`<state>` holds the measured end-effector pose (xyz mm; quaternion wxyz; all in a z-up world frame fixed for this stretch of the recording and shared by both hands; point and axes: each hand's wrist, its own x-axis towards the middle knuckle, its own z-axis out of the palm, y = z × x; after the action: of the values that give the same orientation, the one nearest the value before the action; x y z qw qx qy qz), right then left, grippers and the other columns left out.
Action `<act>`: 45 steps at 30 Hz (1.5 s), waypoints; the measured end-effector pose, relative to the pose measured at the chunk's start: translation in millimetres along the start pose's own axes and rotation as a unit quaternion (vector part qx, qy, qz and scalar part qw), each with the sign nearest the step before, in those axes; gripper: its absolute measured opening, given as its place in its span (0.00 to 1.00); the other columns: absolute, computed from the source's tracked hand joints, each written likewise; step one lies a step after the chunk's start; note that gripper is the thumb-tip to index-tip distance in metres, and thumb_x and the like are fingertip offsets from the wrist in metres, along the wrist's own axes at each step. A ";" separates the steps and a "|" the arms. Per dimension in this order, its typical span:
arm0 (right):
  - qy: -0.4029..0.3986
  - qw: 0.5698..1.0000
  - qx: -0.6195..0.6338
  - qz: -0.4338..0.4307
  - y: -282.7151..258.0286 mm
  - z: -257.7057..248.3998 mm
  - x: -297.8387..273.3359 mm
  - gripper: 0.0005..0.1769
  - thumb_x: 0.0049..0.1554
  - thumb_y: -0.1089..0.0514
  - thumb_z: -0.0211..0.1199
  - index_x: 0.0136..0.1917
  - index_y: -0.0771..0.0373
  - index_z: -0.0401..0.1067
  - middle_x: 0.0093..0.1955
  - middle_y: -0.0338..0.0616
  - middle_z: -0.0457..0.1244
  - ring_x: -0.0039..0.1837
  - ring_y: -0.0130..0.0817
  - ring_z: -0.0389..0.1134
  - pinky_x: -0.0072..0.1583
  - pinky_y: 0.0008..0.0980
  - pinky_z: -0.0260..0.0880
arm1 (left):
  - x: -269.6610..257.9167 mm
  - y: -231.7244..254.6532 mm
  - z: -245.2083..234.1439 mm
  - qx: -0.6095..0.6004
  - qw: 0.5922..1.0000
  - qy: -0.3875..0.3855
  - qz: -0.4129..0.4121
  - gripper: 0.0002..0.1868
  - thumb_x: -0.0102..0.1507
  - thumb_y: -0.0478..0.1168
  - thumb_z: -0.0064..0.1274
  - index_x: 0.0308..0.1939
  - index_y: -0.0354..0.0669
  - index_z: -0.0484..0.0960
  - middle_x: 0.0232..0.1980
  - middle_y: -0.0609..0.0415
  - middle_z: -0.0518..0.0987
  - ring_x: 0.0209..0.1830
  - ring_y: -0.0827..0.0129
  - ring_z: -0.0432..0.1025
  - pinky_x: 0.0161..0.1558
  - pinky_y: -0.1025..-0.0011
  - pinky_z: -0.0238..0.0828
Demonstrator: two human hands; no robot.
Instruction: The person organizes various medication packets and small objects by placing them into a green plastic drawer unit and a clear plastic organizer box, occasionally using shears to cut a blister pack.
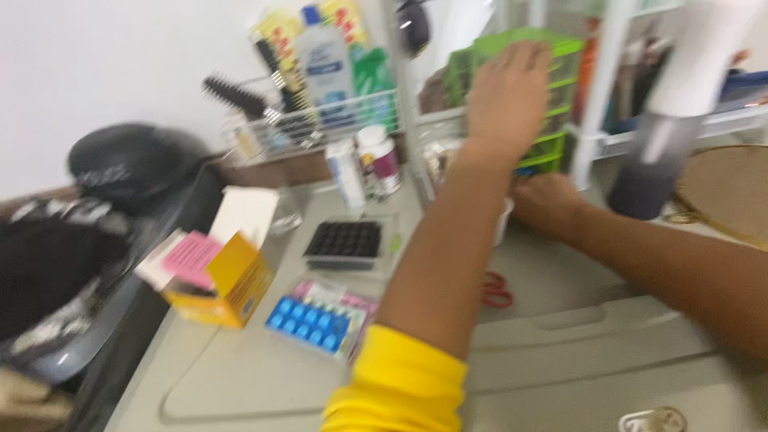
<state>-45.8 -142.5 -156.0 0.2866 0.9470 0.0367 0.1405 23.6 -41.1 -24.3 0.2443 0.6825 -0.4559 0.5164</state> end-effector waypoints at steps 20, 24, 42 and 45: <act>-0.040 0.996 -0.001 0.077 -6.2 -24.5 -23.9 0.10 0.61 0.53 0.57 0.46 0.52 0.80 0.44 0.41 0.74 0.45 0.39 0.77 0.43 0.41 0.77 | -13.8 16.1 20.3 -0.032 0.995 0.051 -0.080 0.17 0.63 0.35 0.51 0.58 0.46 0.77 0.59 0.48 0.79 0.64 0.57 0.74 0.63 0.66 0.71; -0.017 0.999 0.022 0.046 -4.4 -12.9 -11.0 0.09 0.57 0.54 0.59 0.45 0.52 0.80 0.43 0.45 0.73 0.44 0.43 0.77 0.43 0.45 0.78 | -10.3 13.4 10.3 -0.026 0.997 0.047 -0.052 0.23 0.61 0.36 0.50 0.62 0.44 0.76 0.66 0.52 0.75 0.72 0.59 0.69 0.72 0.63 0.66; 0.001 0.960 0.276 0.049 10.9 -116.9 -120.5 0.26 0.49 0.51 0.69 0.59 0.60 0.70 0.58 0.50 0.65 0.56 0.49 0.69 0.51 0.46 0.73 | -7.7 6.3 -29.6 -0.008 1.000 0.009 0.025 0.24 0.61 0.31 0.50 0.63 0.37 0.76 0.66 0.48 0.76 0.70 0.55 0.68 0.66 0.63 0.67; 0.023 0.949 0.308 0.062 11.8 -123.8 -116.6 0.26 0.46 0.54 0.70 0.58 0.57 0.72 0.58 0.47 0.65 0.60 0.47 0.67 0.55 0.47 0.71 | -7.9 7.0 -33.9 -0.009 1.000 0.007 0.025 0.24 0.61 0.31 0.50 0.63 0.37 0.76 0.66 0.48 0.76 0.70 0.55 0.68 0.66 0.62 0.68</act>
<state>-193.2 -103.9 -79.5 -0.0294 0.9860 0.0263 0.1618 0.7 -14.1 -20.8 0.2403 0.6655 -0.4753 0.5230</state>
